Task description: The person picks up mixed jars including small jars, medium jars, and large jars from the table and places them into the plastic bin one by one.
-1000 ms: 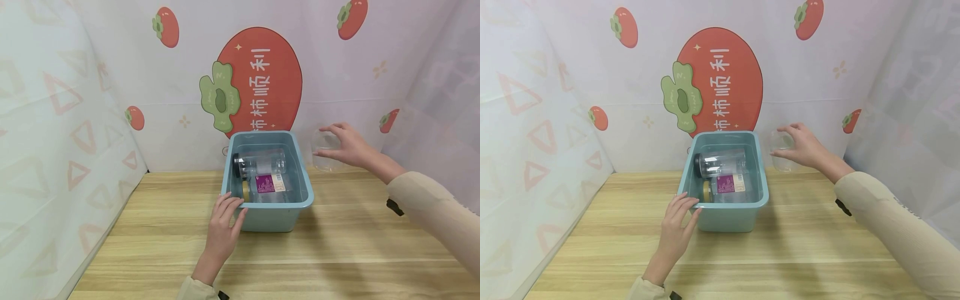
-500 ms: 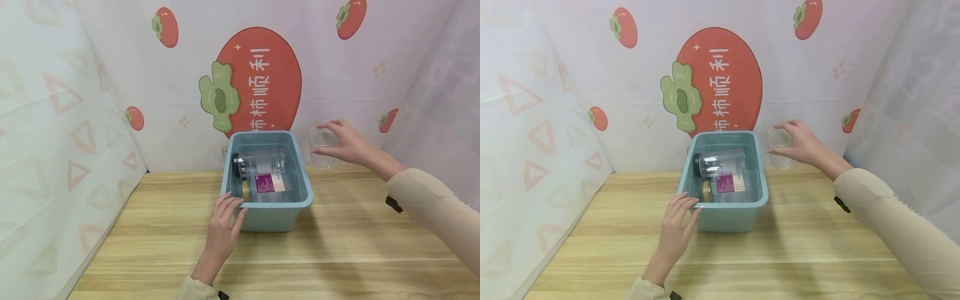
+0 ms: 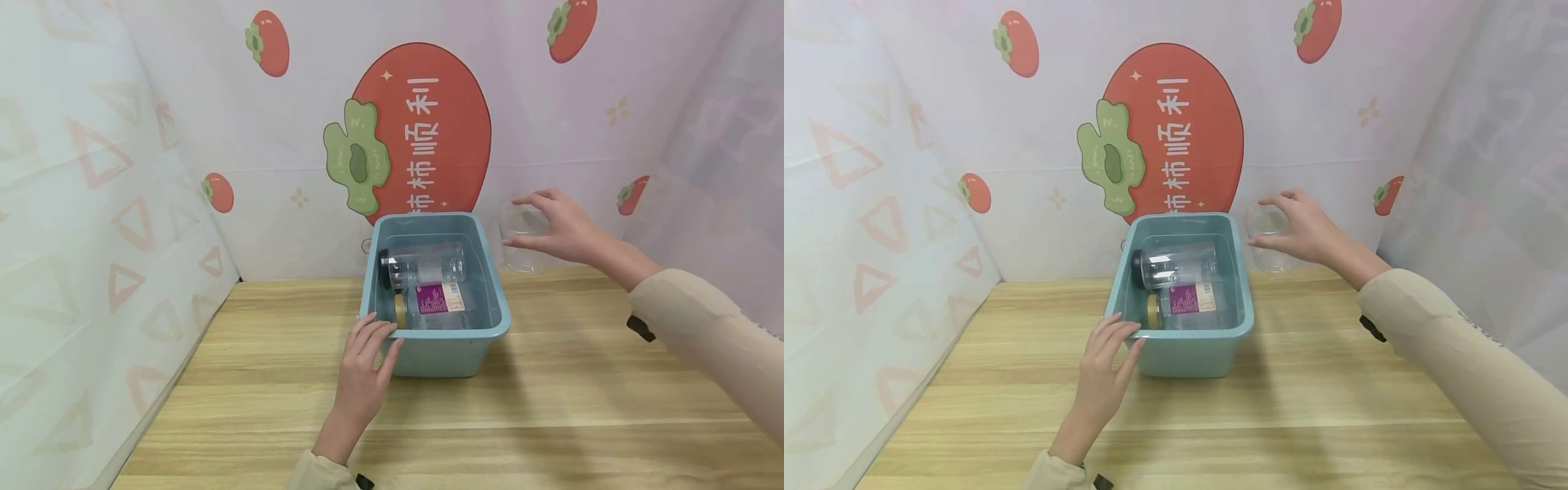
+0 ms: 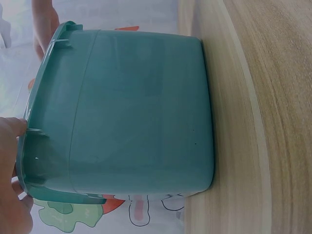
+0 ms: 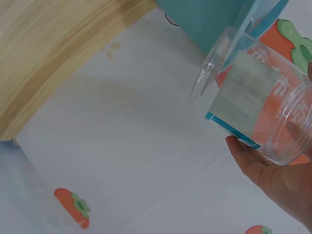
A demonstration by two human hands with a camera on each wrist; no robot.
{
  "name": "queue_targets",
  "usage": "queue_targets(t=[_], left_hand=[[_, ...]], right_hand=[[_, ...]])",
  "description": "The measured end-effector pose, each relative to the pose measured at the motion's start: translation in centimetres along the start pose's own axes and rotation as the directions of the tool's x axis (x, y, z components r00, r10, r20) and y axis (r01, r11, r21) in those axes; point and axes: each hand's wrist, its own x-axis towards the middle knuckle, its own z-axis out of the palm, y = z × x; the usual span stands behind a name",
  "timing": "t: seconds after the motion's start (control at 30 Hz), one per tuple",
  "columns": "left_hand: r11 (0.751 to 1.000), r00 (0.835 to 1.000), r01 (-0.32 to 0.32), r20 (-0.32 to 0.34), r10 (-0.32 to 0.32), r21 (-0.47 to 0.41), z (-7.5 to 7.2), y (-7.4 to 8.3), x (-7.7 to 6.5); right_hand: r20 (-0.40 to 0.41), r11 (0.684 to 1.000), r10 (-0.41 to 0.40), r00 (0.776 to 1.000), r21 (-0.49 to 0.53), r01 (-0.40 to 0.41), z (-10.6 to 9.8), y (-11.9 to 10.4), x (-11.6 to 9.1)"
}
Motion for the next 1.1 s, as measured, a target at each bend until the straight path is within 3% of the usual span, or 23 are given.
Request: queue_targets(t=[1.1], left_hand=[[1.0,1.0,-0.006,0.001,0.006,-0.004,0.0,0.0,0.1]], right_hand=[[0.01,0.999,-0.039,0.999,0.022,0.039,-0.3,-2.0,0.3]])
